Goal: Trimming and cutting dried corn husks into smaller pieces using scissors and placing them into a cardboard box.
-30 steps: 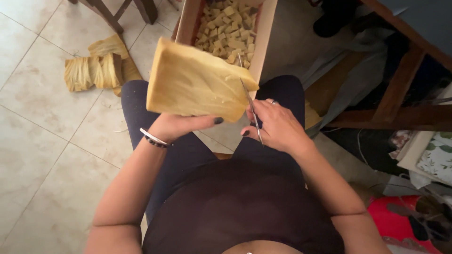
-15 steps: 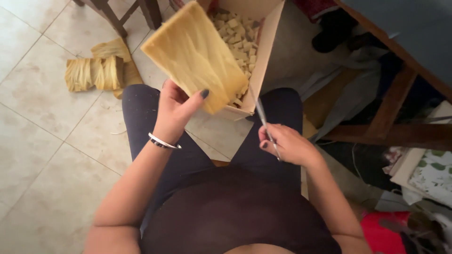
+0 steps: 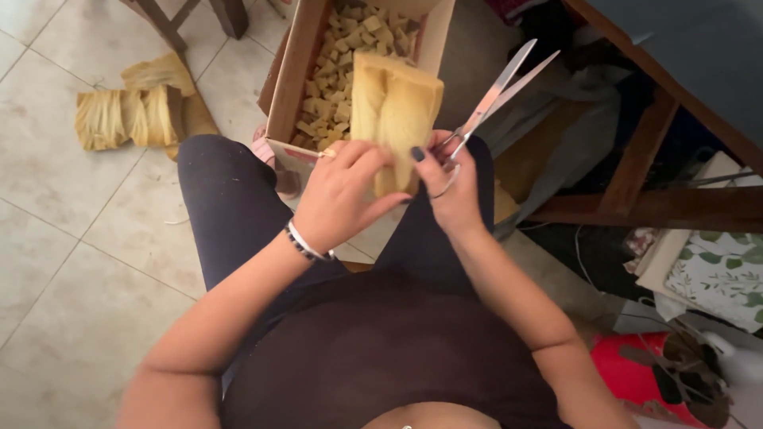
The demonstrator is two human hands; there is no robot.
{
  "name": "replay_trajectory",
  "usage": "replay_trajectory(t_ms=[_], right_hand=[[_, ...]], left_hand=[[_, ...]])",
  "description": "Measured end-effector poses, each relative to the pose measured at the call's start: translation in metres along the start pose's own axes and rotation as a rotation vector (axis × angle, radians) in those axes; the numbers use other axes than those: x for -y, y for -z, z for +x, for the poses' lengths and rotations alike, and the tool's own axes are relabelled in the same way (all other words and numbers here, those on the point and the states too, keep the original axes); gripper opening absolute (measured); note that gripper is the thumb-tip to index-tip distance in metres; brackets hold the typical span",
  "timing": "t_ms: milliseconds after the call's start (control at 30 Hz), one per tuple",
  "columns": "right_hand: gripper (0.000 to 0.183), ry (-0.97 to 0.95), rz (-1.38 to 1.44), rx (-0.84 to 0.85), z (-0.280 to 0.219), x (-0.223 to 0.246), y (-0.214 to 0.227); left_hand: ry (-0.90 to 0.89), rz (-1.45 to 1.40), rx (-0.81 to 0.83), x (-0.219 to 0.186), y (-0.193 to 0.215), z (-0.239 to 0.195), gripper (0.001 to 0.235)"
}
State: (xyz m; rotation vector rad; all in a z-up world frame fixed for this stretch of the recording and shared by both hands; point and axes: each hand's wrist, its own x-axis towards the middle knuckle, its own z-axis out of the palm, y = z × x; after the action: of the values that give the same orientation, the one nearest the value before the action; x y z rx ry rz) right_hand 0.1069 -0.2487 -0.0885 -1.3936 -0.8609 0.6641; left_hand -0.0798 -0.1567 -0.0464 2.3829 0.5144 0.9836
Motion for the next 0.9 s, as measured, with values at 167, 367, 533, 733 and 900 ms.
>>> replay_trajectory(t_ms=[167,367,533,733,900], right_hand=[[0.019,-0.135,0.224,-0.013,-0.001,-0.021,0.007],[0.014,-0.2,0.183,0.084,0.006,-0.038,-0.011],[0.017,-0.166,0.26,-0.01,0.009,-0.035,0.017],[0.023,-0.066,-0.03,-0.138,0.009,-0.019,0.065],[0.03,-0.16,-0.2,-0.088,0.009,-0.061,0.091]], left_hand=[[0.195,-0.284,-0.077,0.025,0.003,-0.004,0.057],[0.34,-0.227,0.251,0.057,-0.044,-0.023,0.1],[0.353,0.046,0.417,0.055,-0.052,-0.015,0.115],[0.47,0.012,0.412,0.07,-0.065,-0.015,0.096],[0.505,-0.105,0.435,0.084,-0.073,-0.026,0.083]])
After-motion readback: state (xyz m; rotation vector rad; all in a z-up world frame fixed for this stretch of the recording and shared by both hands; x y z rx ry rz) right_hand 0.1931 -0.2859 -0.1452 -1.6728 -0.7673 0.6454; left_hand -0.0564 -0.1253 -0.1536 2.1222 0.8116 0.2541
